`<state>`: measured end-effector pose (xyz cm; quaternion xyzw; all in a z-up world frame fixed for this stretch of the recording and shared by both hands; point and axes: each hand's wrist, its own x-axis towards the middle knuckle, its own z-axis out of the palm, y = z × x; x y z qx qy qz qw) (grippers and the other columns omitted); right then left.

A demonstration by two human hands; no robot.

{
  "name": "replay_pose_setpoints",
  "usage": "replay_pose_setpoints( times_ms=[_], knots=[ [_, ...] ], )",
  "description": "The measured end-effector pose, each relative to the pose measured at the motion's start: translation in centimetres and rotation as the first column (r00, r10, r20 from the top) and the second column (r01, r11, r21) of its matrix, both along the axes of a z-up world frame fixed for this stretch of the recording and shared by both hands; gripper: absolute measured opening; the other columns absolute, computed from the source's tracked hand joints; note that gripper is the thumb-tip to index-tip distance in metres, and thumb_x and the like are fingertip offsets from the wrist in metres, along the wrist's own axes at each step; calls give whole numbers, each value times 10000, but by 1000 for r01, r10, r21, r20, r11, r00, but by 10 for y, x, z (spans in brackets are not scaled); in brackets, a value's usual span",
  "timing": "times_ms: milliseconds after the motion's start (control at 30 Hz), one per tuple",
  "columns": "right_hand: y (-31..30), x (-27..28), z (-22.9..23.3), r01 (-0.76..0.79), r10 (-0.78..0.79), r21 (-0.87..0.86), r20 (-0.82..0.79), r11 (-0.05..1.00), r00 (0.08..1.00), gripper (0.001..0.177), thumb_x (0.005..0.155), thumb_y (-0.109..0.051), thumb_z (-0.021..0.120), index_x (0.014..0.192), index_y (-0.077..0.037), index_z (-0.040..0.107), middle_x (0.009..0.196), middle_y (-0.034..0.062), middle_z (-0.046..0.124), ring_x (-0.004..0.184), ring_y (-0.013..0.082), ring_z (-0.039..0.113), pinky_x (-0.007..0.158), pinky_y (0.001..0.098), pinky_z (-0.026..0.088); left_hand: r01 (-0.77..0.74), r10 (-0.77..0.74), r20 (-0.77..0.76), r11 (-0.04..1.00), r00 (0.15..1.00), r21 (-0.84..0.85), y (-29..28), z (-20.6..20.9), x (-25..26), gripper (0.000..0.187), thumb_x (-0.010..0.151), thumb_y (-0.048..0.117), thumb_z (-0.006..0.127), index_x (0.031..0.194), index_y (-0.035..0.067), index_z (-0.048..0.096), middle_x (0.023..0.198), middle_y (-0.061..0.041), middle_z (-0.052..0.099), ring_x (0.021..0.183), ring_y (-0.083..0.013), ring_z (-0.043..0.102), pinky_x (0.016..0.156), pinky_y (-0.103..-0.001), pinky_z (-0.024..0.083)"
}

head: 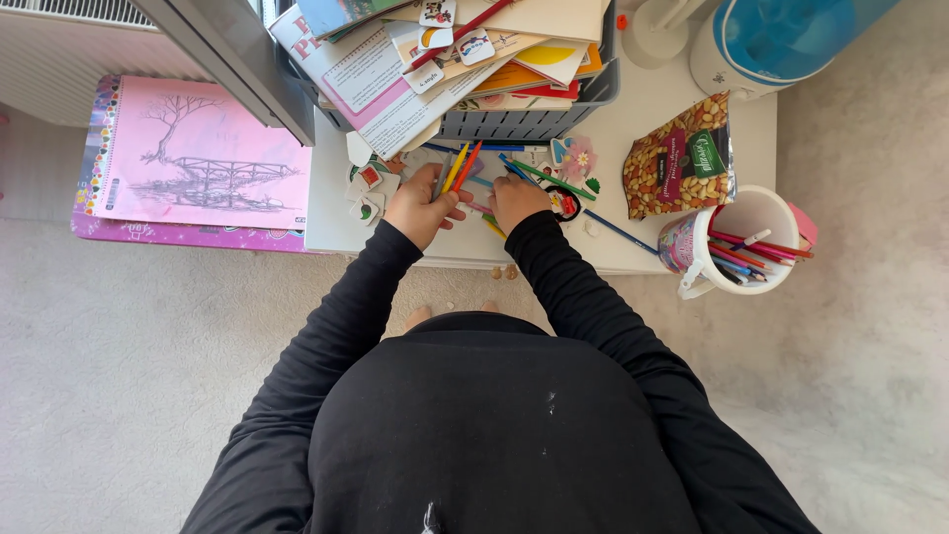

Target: Sorting through writing utensils, stickers, and decorative items to organize a child's desk setup.

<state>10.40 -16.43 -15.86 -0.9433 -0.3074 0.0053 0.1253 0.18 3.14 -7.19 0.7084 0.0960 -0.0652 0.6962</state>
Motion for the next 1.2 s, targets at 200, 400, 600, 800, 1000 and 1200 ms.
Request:
replay_pose_setpoints(
  times_ms=[200, 400, 600, 800, 1000, 1200],
  knots=[
    [-10, 0, 41, 161, -100, 394, -171, 905, 980, 165, 896, -186, 718, 959, -34, 723, 915, 115, 734, 784, 251, 712, 702, 380, 562, 38, -39, 34, 999, 999, 24, 3, 0, 1, 247, 980, 134, 573, 1173, -21, 577, 1038, -72, 790, 788, -97, 741, 629, -247, 590],
    [-51, 8, 58, 475, 134, 802, -549, 363, 825, 147, 956, -58, 685, 1074, 16, 732, 893, 45, 736, 757, 93, 659, 693, 238, 536, 100, -101, 21, 994, 995, 50, 2, 15, 3, 240, 969, 151, 605, 1140, -13, 642, 940, -64, 791, 583, -73, 612, 480, -245, 487],
    [-71, -11, 89, 395, 144, 854, -462, 339, 875, 171, 973, 0, 627, 1101, 20, 739, 993, 36, 731, 867, 66, 639, 810, 212, 526, 217, -217, 68, 976, 974, 10, -4, 2, 13, 208, 1000, 168, 645, 1074, -23, 681, 860, -29, 764, 528, -52, 499, 483, -233, 445],
    [-75, -39, 100, 481, 167, 841, -526, 247, 834, 99, 970, -25, 688, 1066, -5, 702, 933, 53, 726, 793, 94, 656, 735, 245, 543, 351, -351, 78, 936, 933, 10, -17, 12, 17, 176, 983, 160, 643, 1079, 22, 694, 873, 7, 776, 540, -39, 490, 488, -218, 426],
    [-99, -52, 97, 580, 141, 800, -599, 153, 789, 105, 929, -75, 761, 963, -7, 689, 863, 85, 747, 697, 134, 697, 653, 274, 578, 397, -409, 104, 910, 907, 117, -40, 14, 22, 161, 976, 145, 656, 1054, 28, 735, 849, 11, 762, 603, -56, 529, 565, -246, 464],
    [-133, -51, 100, 593, 144, 797, -604, 112, 784, 155, 940, -92, 781, 897, -14, 654, 788, 92, 714, 635, 132, 661, 575, 275, 539, 382, -464, 213, 861, 860, 335, -73, 36, 30, 146, 971, 138, 681, 1010, 8, 734, 809, -25, 752, 693, -127, 633, 701, -310, 527]
  ],
)
